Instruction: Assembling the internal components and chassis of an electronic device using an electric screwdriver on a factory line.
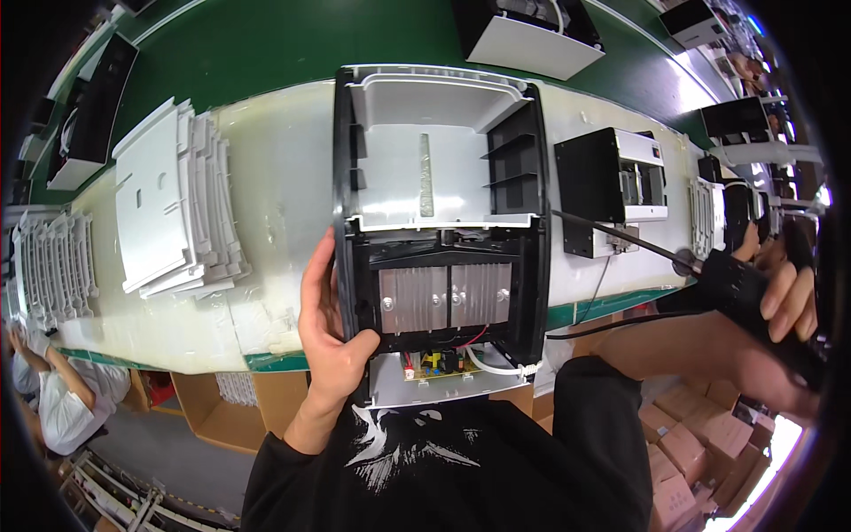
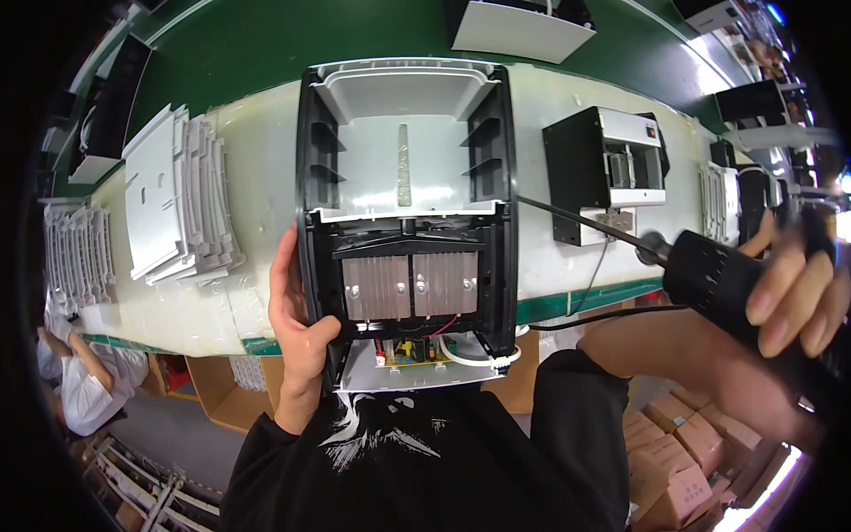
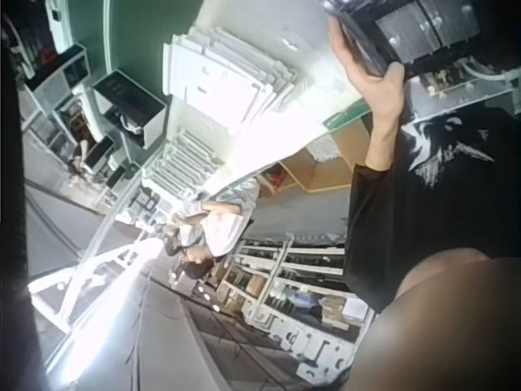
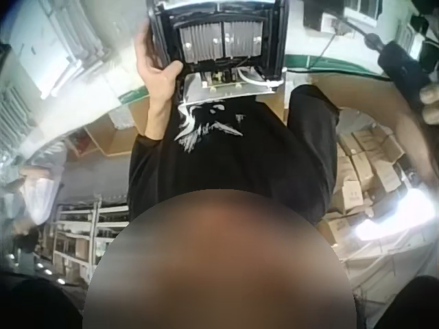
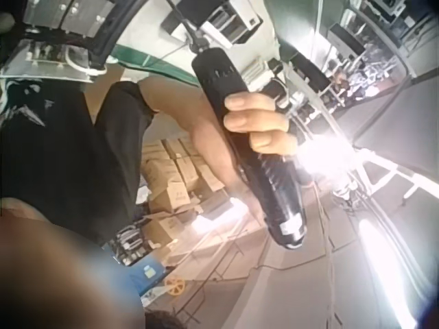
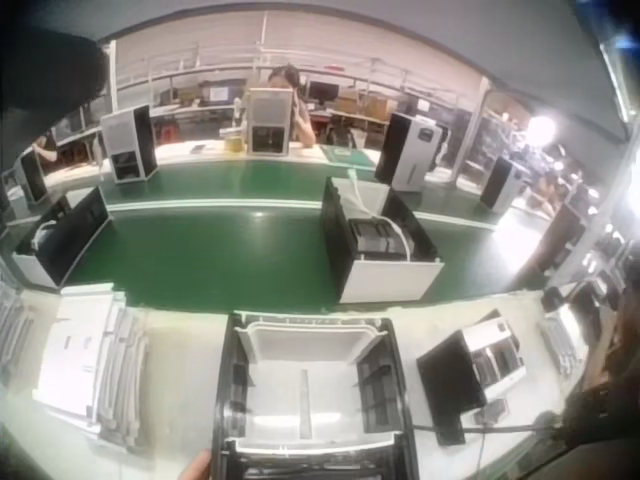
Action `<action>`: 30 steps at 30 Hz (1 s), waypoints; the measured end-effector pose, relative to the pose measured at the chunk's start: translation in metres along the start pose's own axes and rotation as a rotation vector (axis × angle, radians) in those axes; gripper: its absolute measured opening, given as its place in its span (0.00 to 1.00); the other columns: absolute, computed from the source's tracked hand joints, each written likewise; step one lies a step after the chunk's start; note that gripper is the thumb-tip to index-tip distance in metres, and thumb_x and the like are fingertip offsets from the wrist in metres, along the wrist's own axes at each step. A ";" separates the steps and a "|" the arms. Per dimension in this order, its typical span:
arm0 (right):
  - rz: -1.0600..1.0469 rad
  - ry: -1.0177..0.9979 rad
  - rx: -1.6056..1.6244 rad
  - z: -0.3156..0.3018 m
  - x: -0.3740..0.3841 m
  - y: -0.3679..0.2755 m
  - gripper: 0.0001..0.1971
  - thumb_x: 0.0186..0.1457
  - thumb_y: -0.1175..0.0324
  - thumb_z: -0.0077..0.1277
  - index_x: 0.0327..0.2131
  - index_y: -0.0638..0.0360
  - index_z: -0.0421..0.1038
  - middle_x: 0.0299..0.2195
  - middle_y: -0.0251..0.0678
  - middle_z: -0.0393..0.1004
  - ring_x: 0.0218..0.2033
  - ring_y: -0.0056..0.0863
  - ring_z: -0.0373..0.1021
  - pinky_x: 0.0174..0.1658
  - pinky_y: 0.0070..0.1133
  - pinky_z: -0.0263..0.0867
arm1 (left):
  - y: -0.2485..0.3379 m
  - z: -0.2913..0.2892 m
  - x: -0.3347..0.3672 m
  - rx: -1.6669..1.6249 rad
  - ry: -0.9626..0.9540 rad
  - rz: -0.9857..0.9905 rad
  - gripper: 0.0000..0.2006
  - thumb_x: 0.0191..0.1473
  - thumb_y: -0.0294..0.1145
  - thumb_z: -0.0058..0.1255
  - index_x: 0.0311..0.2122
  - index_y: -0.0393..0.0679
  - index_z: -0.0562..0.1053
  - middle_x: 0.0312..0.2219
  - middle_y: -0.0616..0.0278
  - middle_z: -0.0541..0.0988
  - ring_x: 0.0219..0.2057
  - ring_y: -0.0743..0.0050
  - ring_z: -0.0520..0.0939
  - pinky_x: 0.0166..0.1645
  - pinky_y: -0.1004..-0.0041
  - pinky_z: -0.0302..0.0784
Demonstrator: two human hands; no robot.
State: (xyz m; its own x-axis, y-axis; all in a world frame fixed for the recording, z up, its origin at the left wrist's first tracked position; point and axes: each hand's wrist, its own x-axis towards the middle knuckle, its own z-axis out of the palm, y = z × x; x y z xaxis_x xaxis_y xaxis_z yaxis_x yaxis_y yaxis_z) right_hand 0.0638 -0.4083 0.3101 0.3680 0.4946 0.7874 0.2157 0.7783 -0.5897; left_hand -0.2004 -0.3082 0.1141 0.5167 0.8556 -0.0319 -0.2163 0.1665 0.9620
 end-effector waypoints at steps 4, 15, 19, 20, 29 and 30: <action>-0.091 -0.002 -0.222 -0.059 -0.032 -0.036 0.37 0.43 0.28 0.42 0.33 0.58 0.65 0.26 0.37 0.62 0.21 0.27 0.60 0.24 0.25 0.58 | 0.004 0.002 -0.001 -0.068 0.036 -0.040 0.44 0.27 0.12 0.36 0.60 0.32 0.49 0.58 0.52 0.56 0.60 0.62 0.58 0.63 0.70 0.50; -0.188 0.438 -0.652 -0.127 -0.111 -0.055 0.43 0.47 0.24 0.27 0.50 0.54 0.57 0.22 0.40 0.65 0.17 0.31 0.62 0.22 0.28 0.61 | 0.002 0.003 -0.002 0.127 0.059 0.004 0.45 0.25 0.13 0.33 0.60 0.33 0.51 0.57 0.53 0.59 0.60 0.64 0.59 0.62 0.73 0.47; -0.253 0.514 -0.640 -0.125 -0.108 -0.038 0.41 0.48 0.26 0.26 0.53 0.50 0.52 0.21 0.41 0.65 0.14 0.30 0.61 0.19 0.26 0.60 | 0.003 0.005 -0.002 0.143 0.053 -0.008 0.45 0.24 0.13 0.33 0.60 0.33 0.51 0.57 0.54 0.60 0.59 0.64 0.60 0.62 0.74 0.47; -0.252 0.517 -0.638 -0.125 -0.108 -0.034 0.41 0.48 0.26 0.26 0.53 0.50 0.52 0.21 0.41 0.65 0.14 0.30 0.61 0.19 0.26 0.60 | 0.003 0.005 -0.002 0.141 0.071 -0.012 0.45 0.24 0.13 0.33 0.60 0.33 0.52 0.56 0.53 0.60 0.59 0.65 0.60 0.62 0.74 0.47; 0.049 0.121 -0.277 -0.149 -0.074 -0.019 0.43 0.48 0.28 0.34 0.57 0.53 0.48 0.23 0.40 0.65 0.17 0.29 0.63 0.23 0.26 0.61 | 0.008 0.011 -0.002 0.178 0.111 -0.035 0.46 0.23 0.14 0.33 0.60 0.33 0.52 0.56 0.53 0.61 0.59 0.66 0.60 0.62 0.75 0.47; 0.092 0.123 -0.288 -0.154 -0.066 -0.015 0.44 0.48 0.29 0.35 0.58 0.54 0.47 0.22 0.40 0.66 0.17 0.28 0.63 0.22 0.25 0.61 | 0.007 0.011 -0.003 0.183 0.105 -0.017 0.46 0.23 0.14 0.33 0.60 0.33 0.52 0.56 0.53 0.61 0.59 0.66 0.60 0.62 0.75 0.47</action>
State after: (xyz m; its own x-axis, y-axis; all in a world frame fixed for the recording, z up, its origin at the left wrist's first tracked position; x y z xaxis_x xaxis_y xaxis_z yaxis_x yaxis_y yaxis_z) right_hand 0.1754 -0.5120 0.2391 0.5008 0.4935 0.7111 0.4167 0.5827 -0.6978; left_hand -0.1946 -0.3146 0.1241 0.4281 0.9012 -0.0677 -0.0489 0.0979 0.9940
